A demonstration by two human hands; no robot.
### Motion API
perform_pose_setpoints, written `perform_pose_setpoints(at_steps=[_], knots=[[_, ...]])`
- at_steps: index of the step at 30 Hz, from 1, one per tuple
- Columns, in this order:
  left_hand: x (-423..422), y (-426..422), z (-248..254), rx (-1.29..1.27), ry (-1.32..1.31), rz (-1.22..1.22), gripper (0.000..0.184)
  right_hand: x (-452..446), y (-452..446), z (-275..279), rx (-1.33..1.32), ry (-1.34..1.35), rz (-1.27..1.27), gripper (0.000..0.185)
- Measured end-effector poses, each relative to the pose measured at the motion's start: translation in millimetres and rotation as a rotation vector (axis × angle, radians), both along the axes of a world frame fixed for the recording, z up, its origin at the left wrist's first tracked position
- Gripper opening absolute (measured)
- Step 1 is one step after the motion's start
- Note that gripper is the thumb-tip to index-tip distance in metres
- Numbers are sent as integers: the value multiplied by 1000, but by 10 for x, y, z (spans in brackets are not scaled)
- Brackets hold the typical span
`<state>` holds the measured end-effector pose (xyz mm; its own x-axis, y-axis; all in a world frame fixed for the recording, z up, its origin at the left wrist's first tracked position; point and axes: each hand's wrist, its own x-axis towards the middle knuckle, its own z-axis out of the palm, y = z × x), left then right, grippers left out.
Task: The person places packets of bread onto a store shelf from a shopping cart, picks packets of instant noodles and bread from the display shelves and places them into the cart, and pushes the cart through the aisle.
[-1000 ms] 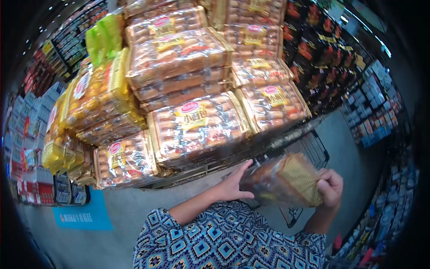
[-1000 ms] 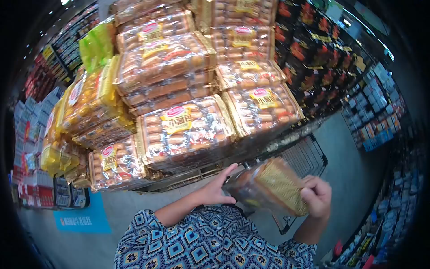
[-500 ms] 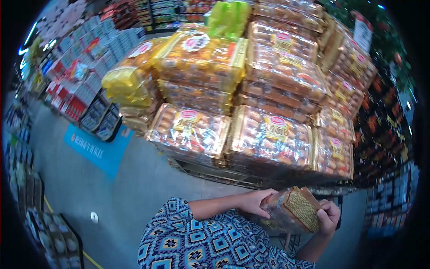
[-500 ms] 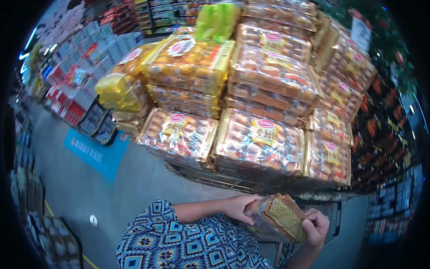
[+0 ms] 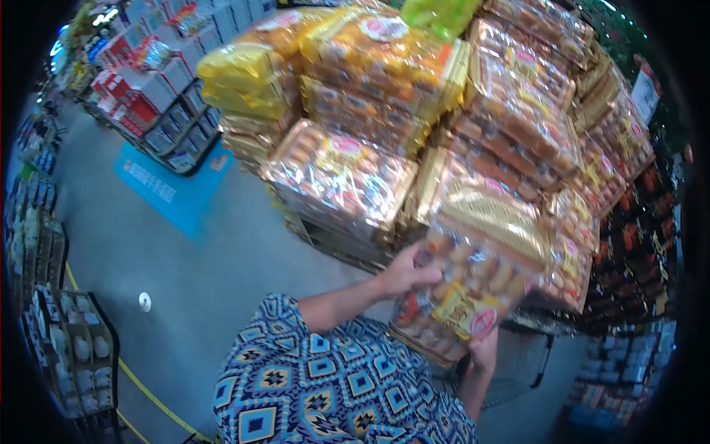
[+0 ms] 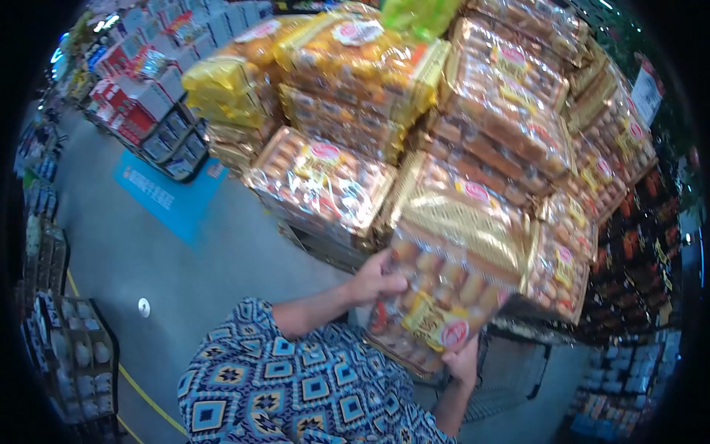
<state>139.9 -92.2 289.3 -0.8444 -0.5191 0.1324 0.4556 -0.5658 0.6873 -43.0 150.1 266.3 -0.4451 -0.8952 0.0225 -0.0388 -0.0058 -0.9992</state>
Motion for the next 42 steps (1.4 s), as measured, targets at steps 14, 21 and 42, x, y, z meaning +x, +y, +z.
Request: perform_pose_setpoints(at_steps=[14, 21, 42], knots=[[569, -109, -432, 135, 22, 215, 69, 559, -796, 514, -190, -160, 16, 109], [1219, -657, -133, 454, 122, 720, 54, 438, -759, 386, -134, -175, 153, 73], [1119, -762, -609, -743, -905, 1260, 96, 601, -555, 174, 97, -220, 213, 43]])
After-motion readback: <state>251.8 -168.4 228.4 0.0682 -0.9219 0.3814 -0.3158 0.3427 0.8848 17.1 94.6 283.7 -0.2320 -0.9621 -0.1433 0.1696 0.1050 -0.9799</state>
